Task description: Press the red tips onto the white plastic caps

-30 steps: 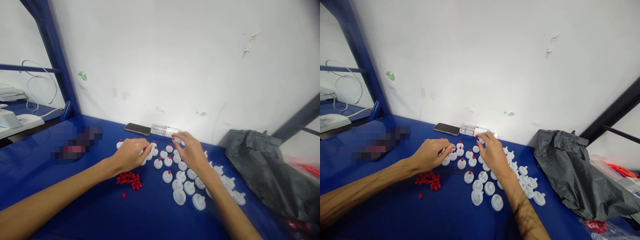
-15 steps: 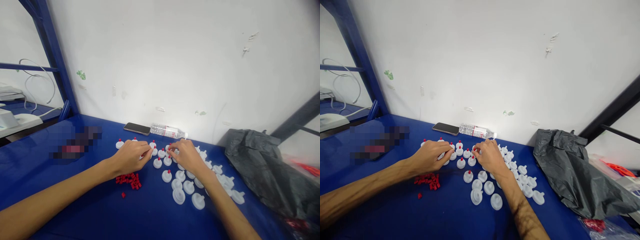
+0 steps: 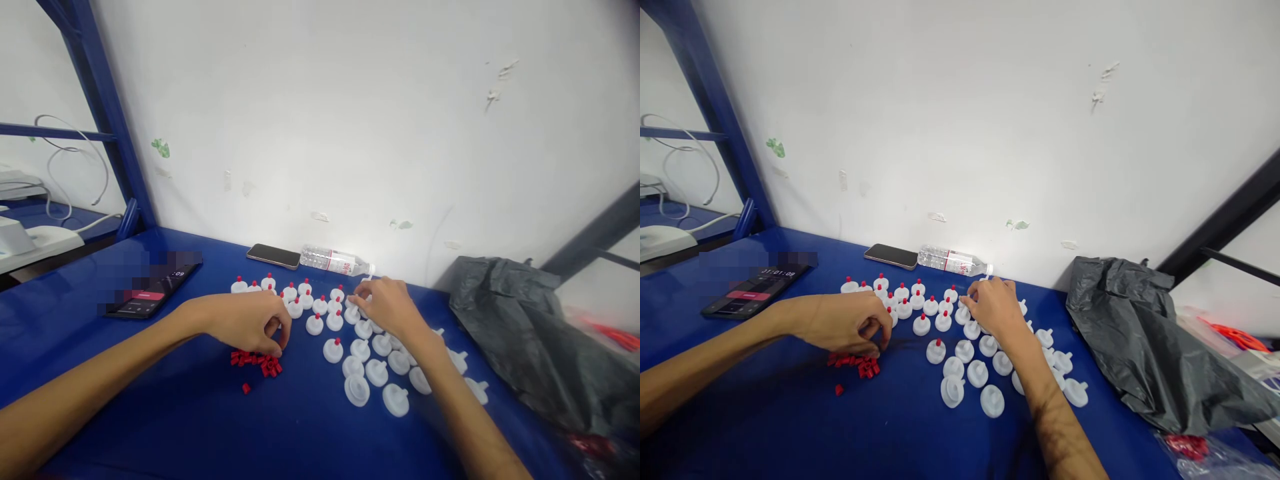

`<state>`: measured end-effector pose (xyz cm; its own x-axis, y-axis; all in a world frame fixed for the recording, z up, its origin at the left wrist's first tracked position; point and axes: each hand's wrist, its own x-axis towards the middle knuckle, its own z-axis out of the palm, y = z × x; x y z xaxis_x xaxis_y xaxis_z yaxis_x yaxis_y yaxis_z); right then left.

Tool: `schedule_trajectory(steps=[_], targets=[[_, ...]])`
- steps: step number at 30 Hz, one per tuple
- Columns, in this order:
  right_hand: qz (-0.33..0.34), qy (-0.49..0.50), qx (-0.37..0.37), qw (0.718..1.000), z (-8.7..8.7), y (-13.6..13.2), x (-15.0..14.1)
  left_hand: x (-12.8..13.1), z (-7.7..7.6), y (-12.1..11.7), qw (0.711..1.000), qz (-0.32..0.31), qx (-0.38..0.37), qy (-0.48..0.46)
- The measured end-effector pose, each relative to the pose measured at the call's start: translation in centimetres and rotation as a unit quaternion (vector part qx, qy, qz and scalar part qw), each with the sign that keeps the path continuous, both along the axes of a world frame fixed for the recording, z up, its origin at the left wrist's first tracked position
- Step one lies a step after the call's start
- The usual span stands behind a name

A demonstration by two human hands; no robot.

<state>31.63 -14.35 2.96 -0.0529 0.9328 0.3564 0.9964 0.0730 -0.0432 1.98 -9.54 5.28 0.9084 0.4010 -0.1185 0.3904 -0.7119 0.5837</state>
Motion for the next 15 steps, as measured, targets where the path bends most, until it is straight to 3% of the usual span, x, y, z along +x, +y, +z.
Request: schedule_trajectory(steps=[8, 15], targets=[[0.006, -0.007, -0.009, 1.000, -2.1, 0.5, 0.5, 0.5, 0.1, -1.5, 0.998, 0.020, -0.064, -0.011], [0.006, 0.021, 0.035, 0.999, -0.6, 0.1, 0.1, 0.6, 0.2, -1.7, 0.996, 0.017, -0.083, -0.041]])
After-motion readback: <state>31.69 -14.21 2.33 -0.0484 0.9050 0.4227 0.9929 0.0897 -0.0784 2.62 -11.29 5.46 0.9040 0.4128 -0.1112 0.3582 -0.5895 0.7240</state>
